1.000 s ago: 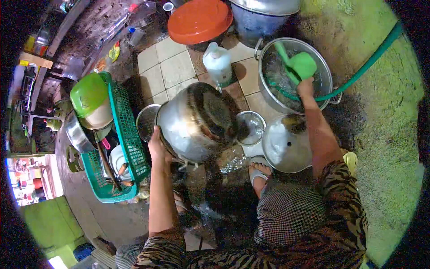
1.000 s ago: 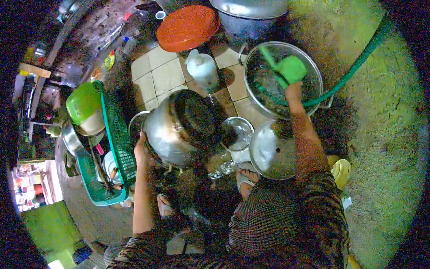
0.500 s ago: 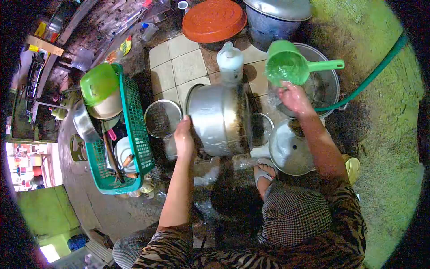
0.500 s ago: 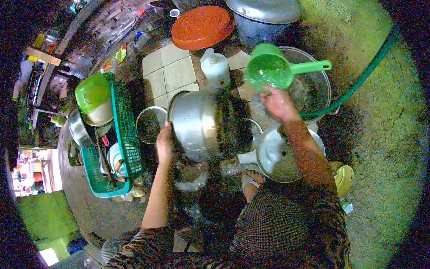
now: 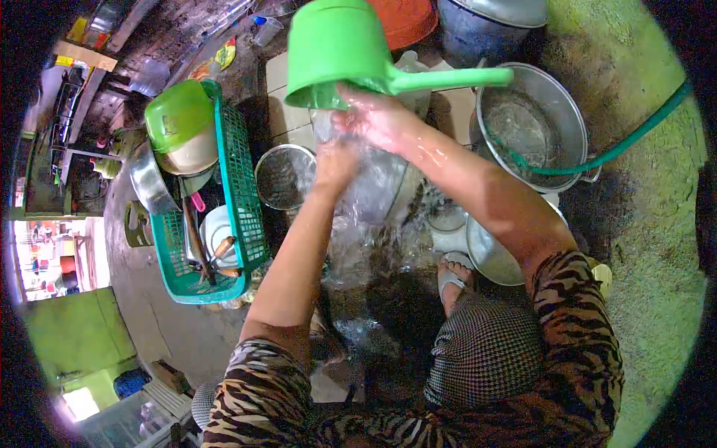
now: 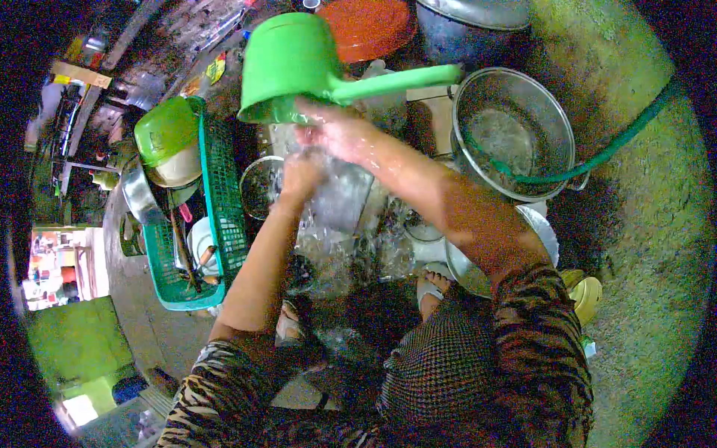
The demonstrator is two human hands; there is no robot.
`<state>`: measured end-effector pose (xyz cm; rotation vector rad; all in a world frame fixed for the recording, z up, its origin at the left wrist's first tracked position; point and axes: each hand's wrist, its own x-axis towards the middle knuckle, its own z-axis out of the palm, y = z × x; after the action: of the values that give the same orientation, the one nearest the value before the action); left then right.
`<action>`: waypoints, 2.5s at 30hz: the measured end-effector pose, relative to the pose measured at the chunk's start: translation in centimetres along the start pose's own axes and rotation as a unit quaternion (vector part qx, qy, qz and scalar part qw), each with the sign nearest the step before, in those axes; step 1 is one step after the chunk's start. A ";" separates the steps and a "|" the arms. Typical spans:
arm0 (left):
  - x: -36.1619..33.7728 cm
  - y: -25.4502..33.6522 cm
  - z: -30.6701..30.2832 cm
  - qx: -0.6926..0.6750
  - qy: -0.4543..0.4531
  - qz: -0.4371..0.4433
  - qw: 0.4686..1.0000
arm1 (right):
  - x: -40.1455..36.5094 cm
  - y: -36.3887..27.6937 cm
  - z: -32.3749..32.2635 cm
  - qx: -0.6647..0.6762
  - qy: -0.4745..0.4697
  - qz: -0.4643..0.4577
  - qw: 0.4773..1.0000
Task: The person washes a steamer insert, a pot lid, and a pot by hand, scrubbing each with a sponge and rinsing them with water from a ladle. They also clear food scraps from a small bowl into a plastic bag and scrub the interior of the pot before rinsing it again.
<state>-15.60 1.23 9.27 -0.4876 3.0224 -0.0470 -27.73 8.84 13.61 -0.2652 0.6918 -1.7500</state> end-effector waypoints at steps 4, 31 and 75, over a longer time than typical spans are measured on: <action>0.4 -0.3 -2.4 -0.297 0.094 -0.200 0.929 | 1.6 -0.3 -0.7 -0.142 0.034 -0.203 0.968; -11.2 -3.5 4.6 -0.387 0.308 -0.268 0.827 | -17.1 -9.0 -46.3 -0.554 0.529 -0.003 0.643; -2.9 0.3 2.9 -0.605 0.162 -0.270 0.732 | -2.4 -2.7 -4.6 0.055 0.074 -0.234 0.968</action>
<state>-12.67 2.41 6.53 -1.4981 2.5748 2.0351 -31.59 12.96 11.88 -0.2348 0.6719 -2.2707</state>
